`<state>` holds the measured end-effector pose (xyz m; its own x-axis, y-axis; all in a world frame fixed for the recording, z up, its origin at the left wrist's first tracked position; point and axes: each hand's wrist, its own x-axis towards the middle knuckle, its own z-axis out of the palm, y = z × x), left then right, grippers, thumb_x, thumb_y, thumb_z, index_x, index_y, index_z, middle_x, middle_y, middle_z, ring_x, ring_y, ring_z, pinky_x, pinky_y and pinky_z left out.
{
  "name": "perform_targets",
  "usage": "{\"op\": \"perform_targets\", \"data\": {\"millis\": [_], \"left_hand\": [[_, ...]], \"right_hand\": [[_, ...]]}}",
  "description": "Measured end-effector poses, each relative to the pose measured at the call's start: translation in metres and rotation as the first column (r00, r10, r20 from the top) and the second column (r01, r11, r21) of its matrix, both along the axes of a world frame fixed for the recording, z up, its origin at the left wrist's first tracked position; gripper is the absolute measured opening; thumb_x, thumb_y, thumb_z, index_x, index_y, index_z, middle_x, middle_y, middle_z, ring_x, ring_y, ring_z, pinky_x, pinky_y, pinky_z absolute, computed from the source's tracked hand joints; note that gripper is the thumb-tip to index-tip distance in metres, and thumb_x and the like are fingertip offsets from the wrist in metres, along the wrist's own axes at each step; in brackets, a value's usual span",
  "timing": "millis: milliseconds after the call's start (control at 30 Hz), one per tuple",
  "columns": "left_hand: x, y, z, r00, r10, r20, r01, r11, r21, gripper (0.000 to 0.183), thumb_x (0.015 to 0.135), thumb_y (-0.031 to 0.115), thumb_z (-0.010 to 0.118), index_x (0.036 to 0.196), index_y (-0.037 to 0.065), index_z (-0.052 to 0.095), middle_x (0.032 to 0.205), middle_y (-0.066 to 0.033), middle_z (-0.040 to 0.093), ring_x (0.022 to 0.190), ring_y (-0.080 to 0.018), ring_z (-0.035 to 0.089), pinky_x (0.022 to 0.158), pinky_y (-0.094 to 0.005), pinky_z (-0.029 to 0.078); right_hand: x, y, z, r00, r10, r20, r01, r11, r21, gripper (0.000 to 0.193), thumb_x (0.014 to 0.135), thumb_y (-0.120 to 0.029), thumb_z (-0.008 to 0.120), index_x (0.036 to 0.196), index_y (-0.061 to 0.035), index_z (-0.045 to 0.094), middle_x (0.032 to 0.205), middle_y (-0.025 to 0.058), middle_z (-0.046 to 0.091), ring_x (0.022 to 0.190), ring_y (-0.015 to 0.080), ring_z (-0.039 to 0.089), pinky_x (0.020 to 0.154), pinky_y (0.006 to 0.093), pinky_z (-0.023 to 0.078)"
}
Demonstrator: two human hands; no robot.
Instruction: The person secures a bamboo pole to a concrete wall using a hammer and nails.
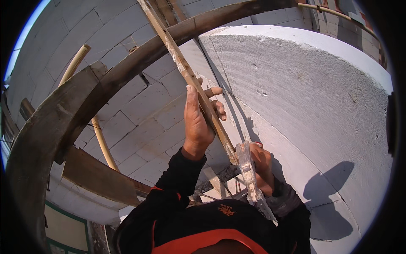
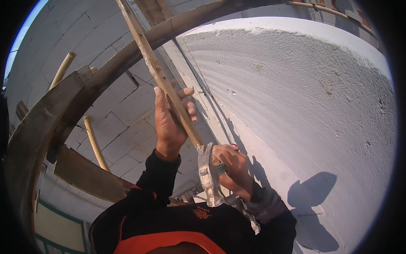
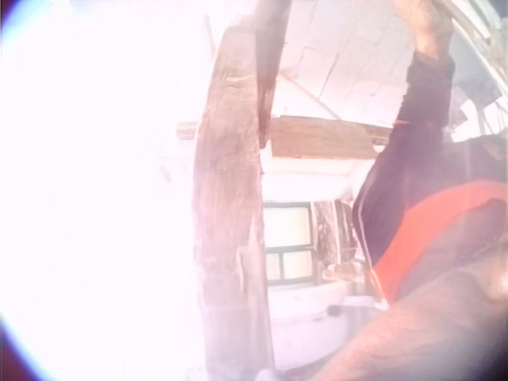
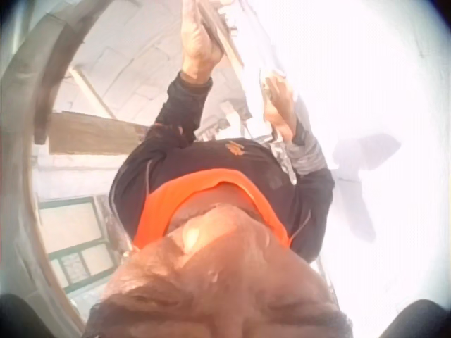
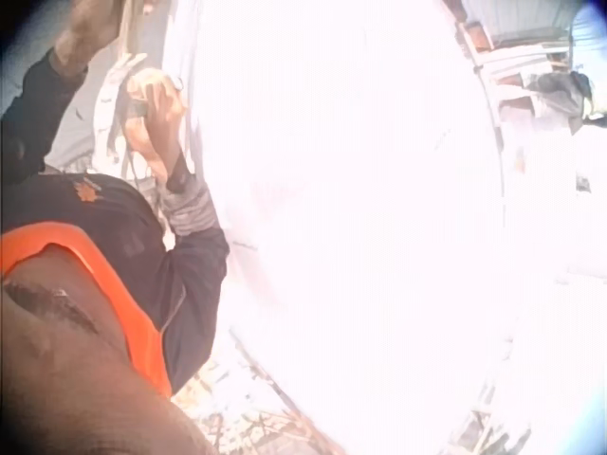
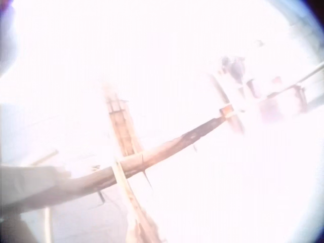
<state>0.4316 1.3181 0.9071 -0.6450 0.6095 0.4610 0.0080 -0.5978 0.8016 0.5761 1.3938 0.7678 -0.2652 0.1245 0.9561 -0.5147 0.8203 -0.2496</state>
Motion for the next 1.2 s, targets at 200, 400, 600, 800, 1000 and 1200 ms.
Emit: {"op": "perform_targets", "data": {"millis": [200, 400, 600, 800, 1000, 1200], "left_hand": [[0.025, -0.022, -0.048, 0.992, -0.049, 0.119, 0.059, 0.995, -0.081, 0.044, 0.100, 0.029, 0.062, 0.134, 0.007, 0.043, 0.080, -0.0012, 0.049, 0.054, -0.0071, 0.044, 0.045, -0.0239, 0.038], [0.030, -0.021, -0.040, 0.986, -0.050, 0.157, 0.066, 0.993, -0.094, 0.027, 0.093, 0.019, 0.066, 0.115, 0.011, 0.054, 0.072, 0.0042, 0.041, 0.051, -0.0053, 0.038, 0.042, -0.0224, 0.030], [0.026, -0.018, -0.042, 0.980, -0.040, 0.193, 0.058, 0.994, -0.090, 0.026, 0.088, 0.010, 0.062, 0.113, 0.010, 0.053, 0.071, 0.0039, 0.040, 0.050, -0.0066, 0.037, 0.041, -0.0248, 0.031], [0.017, -0.017, -0.046, 0.986, -0.036, 0.161, 0.052, 0.994, -0.095, 0.022, 0.087, 0.006, 0.060, 0.108, 0.010, 0.053, 0.069, 0.0046, 0.040, 0.048, -0.0069, 0.035, 0.041, -0.0252, 0.030], [0.022, -0.021, -0.047, 0.985, -0.032, 0.171, 0.053, 0.991, -0.121, 0.022, 0.087, 0.005, 0.056, 0.109, 0.010, 0.054, 0.073, 0.0041, 0.048, 0.048, -0.0056, 0.034, 0.041, -0.0245, 0.032], [0.018, -0.021, -0.044, 0.986, -0.077, 0.146, 0.092, 0.991, -0.097, 0.024, 0.087, 0.006, 0.057, 0.111, 0.009, 0.053, 0.076, 0.0033, 0.049, 0.049, -0.0061, 0.035, 0.042, -0.0242, 0.033]], "right_hand": [[0.003, -0.016, 0.011, 0.991, 0.066, 0.116, -0.052, 0.992, -0.118, 0.030, 0.082, 0.003, 0.070, 0.110, 0.0007, 0.059, 0.093, 0.0153, 0.064, 0.079, 0.0337, 0.067, 0.068, 0.0417, 0.053], [0.009, -0.027, 0.019, 0.996, -0.011, 0.084, 0.020, 0.994, -0.109, 0.026, 0.082, -0.001, 0.072, 0.105, 0.0013, 0.060, 0.093, 0.0185, 0.062, 0.079, 0.0353, 0.066, 0.069, 0.0429, 0.053], [0.015, -0.031, 0.022, 0.975, -0.159, 0.157, 0.165, 0.986, -0.027, 0.024, 0.076, 0.001, 0.072, 0.097, 0.0010, 0.059, 0.090, 0.0132, 0.061, 0.074, 0.0296, 0.067, 0.061, 0.0394, 0.053], [0.008, -0.026, 0.022, 0.972, -0.126, 0.196, 0.140, 0.988, -0.062, 0.026, 0.068, 0.000, 0.075, 0.089, -0.0014, 0.058, 0.086, 0.0107, 0.058, 0.069, 0.0288, 0.064, 0.063, 0.0379, 0.051], [0.010, -0.025, 0.017, 0.976, -0.129, 0.178, 0.136, 0.990, -0.027, 0.033, 0.062, -0.002, 0.077, 0.088, -0.0022, 0.057, 0.088, 0.0092, 0.056, 0.070, 0.0265, 0.063, 0.059, 0.0366, 0.051], [0.015, -0.031, 0.010, 0.966, -0.229, 0.120, 0.224, 0.973, 0.057, 0.022, 0.069, -0.002, 0.071, 0.088, -0.0035, 0.060, 0.087, 0.0064, 0.058, 0.064, 0.0215, 0.062, 0.055, 0.0320, 0.048]]}}
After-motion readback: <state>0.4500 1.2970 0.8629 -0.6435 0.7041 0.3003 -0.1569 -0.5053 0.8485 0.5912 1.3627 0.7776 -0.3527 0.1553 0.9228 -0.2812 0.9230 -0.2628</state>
